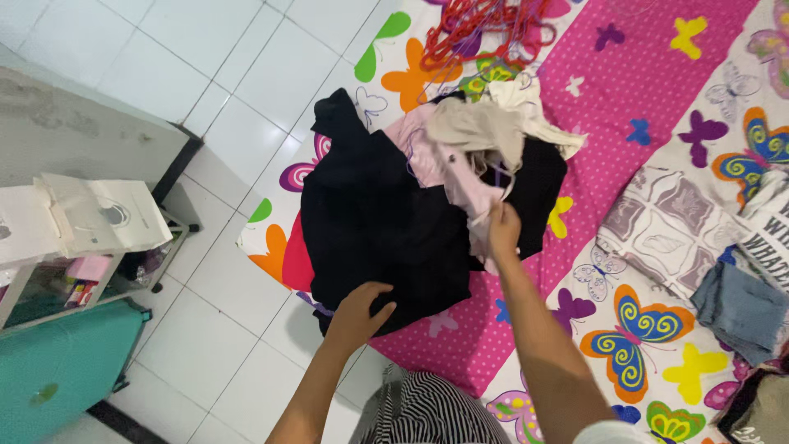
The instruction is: The person folds a striped t-shirt and a beige t-shirt on a bed with a butterfly-patterned sheet. They smooth each garment, fold the sides and bottom, then place the folded shirts into a neat stack. The person then picks up another item from a pile of clothes.
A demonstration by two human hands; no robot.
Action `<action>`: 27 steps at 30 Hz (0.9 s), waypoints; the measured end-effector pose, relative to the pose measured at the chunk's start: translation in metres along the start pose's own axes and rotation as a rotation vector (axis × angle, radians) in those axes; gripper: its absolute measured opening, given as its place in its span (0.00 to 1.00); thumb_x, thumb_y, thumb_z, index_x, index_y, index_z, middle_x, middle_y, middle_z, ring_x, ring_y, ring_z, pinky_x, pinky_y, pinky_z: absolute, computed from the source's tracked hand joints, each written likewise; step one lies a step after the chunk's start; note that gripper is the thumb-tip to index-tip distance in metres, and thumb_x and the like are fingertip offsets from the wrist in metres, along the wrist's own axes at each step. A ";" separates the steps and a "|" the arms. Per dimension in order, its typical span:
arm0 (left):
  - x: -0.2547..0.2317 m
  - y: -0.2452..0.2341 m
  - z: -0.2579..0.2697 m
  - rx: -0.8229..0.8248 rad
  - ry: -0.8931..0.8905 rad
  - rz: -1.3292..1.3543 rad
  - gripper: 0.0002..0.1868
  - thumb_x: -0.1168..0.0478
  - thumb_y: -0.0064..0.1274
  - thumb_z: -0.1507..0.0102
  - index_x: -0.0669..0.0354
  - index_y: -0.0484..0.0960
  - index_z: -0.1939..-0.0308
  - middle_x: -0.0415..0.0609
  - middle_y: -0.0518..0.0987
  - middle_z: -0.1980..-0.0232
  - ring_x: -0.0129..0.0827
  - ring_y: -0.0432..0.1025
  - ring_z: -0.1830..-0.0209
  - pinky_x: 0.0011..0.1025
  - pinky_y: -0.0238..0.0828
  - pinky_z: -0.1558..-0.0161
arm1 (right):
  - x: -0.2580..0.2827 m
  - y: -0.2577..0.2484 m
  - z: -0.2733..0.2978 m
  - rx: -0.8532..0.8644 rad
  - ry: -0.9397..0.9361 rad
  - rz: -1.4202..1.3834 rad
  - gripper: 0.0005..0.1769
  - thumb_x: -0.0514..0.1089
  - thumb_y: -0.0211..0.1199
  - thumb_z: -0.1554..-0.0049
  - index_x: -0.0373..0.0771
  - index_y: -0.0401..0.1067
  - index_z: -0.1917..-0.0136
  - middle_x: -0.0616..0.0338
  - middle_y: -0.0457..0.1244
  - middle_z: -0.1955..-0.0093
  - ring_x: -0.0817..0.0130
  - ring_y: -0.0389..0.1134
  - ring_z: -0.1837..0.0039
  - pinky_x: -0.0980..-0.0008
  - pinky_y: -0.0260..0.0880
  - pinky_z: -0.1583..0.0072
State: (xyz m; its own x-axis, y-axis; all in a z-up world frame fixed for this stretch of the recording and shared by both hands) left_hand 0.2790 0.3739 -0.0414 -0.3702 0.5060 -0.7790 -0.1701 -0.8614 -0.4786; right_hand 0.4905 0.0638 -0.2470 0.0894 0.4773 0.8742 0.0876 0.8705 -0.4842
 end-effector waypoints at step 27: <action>-0.220 -0.057 -0.154 -0.247 0.975 -0.315 0.20 0.60 0.60 0.42 0.55 0.77 0.47 0.53 0.76 0.46 0.49 0.71 0.45 0.45 0.67 0.45 | 0.187 -0.059 0.211 -0.082 -0.292 0.532 0.09 0.51 0.61 0.39 0.44 0.73 0.50 0.50 0.63 0.75 0.50 0.67 0.72 0.52 0.64 0.69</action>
State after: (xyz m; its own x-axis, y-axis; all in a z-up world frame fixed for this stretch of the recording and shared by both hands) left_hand 0.5103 0.3184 0.0947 0.5718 0.6171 -0.5407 0.1010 -0.7069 -0.7001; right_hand 0.2929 0.1273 -0.0470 -0.1324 0.8674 0.4796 0.1824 0.4970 -0.8484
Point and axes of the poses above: each hand's wrist, its own z-axis away from the middle knuckle, its own y-axis out of the palm, x = y × z, the point moved 4 cm from there along -z, towards the middle knuckle
